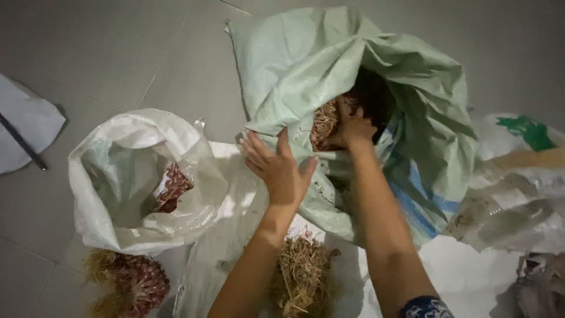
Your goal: The person sits on the floor and sorts a mixture of shallots and straw. They transfer the mixture from a large sack onto a white sack, then manually separate the shallots from the straw, placing the shallots into a woven basket.
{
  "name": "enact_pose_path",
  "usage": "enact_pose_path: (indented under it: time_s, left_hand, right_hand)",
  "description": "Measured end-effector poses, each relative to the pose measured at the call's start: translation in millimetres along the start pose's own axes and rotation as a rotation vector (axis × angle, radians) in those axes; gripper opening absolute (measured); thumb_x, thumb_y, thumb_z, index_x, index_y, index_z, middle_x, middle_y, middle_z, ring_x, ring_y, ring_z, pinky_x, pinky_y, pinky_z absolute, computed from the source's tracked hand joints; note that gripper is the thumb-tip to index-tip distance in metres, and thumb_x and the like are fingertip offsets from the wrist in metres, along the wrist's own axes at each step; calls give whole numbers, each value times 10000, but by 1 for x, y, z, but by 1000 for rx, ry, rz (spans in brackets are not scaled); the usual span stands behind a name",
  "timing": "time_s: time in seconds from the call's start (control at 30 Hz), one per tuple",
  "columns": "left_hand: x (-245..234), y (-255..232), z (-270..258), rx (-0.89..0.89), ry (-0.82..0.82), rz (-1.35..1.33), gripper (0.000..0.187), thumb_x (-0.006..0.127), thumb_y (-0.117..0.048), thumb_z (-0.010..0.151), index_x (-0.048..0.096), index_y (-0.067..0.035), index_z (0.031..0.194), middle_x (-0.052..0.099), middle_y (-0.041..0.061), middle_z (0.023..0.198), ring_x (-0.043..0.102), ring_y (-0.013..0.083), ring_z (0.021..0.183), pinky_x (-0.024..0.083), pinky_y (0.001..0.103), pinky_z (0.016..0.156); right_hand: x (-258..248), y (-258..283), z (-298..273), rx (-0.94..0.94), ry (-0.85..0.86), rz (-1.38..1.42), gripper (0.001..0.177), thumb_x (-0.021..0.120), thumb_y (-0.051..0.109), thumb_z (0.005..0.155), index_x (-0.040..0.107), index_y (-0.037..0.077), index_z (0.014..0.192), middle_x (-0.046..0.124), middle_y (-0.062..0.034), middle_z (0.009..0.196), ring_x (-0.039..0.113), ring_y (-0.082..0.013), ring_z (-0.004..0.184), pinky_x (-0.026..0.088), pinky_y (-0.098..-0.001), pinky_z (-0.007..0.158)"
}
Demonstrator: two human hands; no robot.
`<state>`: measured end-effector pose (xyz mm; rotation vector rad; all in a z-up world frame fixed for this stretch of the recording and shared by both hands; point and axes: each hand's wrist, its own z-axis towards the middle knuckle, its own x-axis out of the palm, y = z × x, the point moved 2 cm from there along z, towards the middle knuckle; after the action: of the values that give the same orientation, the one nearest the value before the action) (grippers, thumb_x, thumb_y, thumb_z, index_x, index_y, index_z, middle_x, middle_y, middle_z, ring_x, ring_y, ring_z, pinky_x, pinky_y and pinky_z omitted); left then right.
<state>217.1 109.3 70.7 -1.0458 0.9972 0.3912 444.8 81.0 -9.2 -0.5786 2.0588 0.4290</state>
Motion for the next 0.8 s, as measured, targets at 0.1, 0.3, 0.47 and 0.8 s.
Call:
enact_pose_path:
  time_s: [0.1, 0.3, 0.47, 0.8]
  left_hand:
    - [15, -1, 4, -19, 26, 52, 1015, 905, -522, 689, 392, -139, 1477, -22, 452, 1544, -36, 658, 1439, 126, 844, 1070]
    - [32, 16, -5, -13, 1, 91, 937, 845, -176, 701, 375, -193, 1512, 25, 430, 1569, 17, 636, 1491, 201, 826, 1075]
    - [28, 26, -11, 48, -32, 34, 939, 754, -4, 730, 347, -190, 1556, 22, 416, 1592, 33, 628, 1493, 212, 812, 1081]
    - [-11, 18, -14, 45, 77, 36, 989, 849, -116, 699, 315, -211, 1526, 4, 377, 1574, 1, 605, 1471, 166, 771, 1109]
  right_hand:
    - [-6, -11, 8, -40, -35, 11, 1489, 939, 545, 541, -18, 449, 1678, 285, -225, 1650, 478, -468, 1404, 480, -569, 1082]
    - [-4, -4, -5, -53, -49, -74, 1328, 943, 546, 580, 142, 389, 1627, 307, -186, 1640, 506, -464, 1349, 514, -545, 1028]
    - [-2, 1, -1, -54, -27, 10, 1423, 994, 536, 528, 54, 448, 1592, 243, -183, 1599, 464, -450, 1325, 472, -534, 1018]
    - [57, -23, 39, -89, -333, 22, 851, 805, 345, 812, 429, 357, 1575, 558, -187, 1469, 650, -417, 1198, 573, -507, 945]
